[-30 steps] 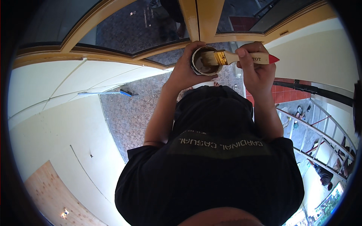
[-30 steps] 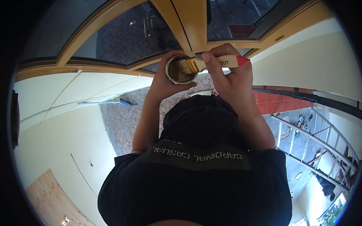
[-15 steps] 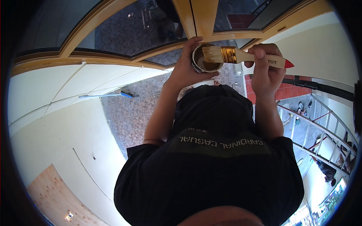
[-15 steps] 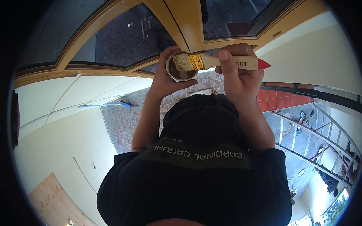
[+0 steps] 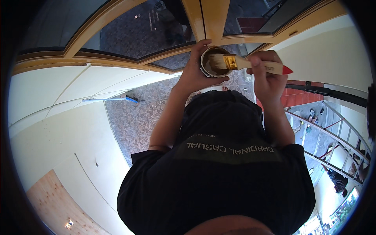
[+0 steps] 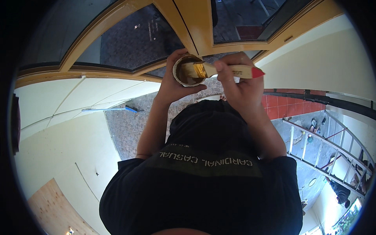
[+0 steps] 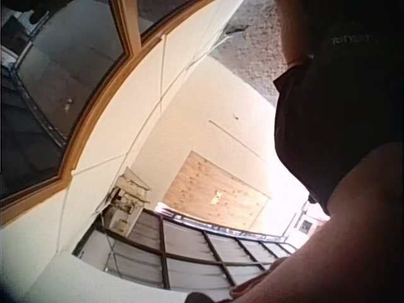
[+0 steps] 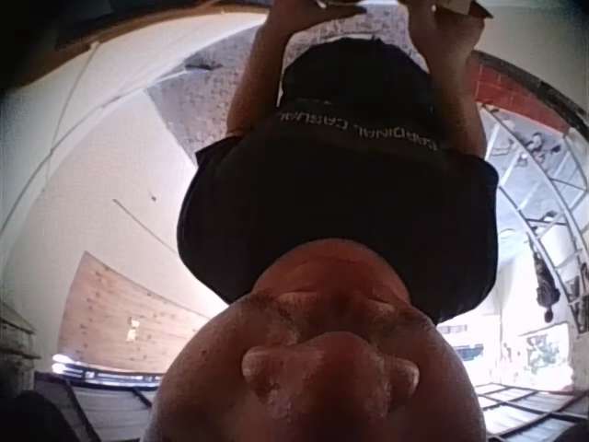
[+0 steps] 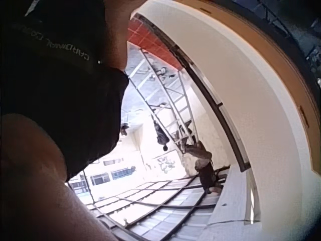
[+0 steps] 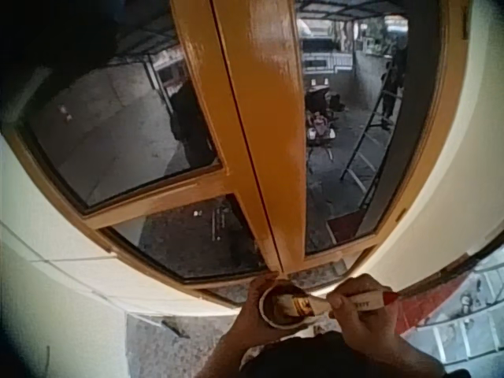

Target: Painting the top frame of a wooden glass door using a brush and a small container of paint.

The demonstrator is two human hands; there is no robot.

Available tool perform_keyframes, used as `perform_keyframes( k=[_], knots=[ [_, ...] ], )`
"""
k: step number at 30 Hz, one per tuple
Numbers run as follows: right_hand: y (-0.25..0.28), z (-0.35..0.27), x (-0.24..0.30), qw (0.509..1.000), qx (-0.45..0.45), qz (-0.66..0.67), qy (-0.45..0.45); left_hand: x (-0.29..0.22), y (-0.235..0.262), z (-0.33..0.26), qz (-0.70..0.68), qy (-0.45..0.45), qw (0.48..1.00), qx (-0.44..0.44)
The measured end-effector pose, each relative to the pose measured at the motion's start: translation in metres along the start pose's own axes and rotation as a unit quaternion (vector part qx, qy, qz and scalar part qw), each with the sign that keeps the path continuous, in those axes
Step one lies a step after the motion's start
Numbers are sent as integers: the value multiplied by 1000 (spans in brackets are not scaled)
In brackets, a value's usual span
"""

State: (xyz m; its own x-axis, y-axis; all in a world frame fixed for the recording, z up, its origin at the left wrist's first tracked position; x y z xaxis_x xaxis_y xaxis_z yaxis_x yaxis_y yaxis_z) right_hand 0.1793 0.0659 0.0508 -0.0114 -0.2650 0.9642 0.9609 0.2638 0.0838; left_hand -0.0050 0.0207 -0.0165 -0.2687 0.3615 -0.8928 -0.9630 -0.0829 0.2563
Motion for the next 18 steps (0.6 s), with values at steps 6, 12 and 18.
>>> perform_keyframes(
  k=[6, 12, 18],
  knots=[
    [-16, -2, -1, 998, 41, -51, -14, 0, 1, -3, -19, 17, 1000, -14],
    [-23, -1, -6, 997, 62, -29, -30, 4, 3, -5, -10, 7, 1000, -20],
    [-18, 1, -7, 998, 39, -33, -34, 4, 3, -4, -7, 8, 1000, -25]
  ],
)
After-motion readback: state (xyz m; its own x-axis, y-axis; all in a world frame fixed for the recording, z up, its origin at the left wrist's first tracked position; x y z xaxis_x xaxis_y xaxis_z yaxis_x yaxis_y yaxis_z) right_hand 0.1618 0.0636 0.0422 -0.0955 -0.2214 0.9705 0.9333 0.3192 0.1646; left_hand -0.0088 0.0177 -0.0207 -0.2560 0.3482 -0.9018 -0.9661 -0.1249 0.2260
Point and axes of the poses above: each hand's wrist, its own z-axis towards the middle knuckle, its own y-axis out of the back of the hand, x = y × z, the point moved 1 cm from there along z, towards the middle knuckle, and after that the axes turned 9 degrees about -y, right-handed, at the moved point
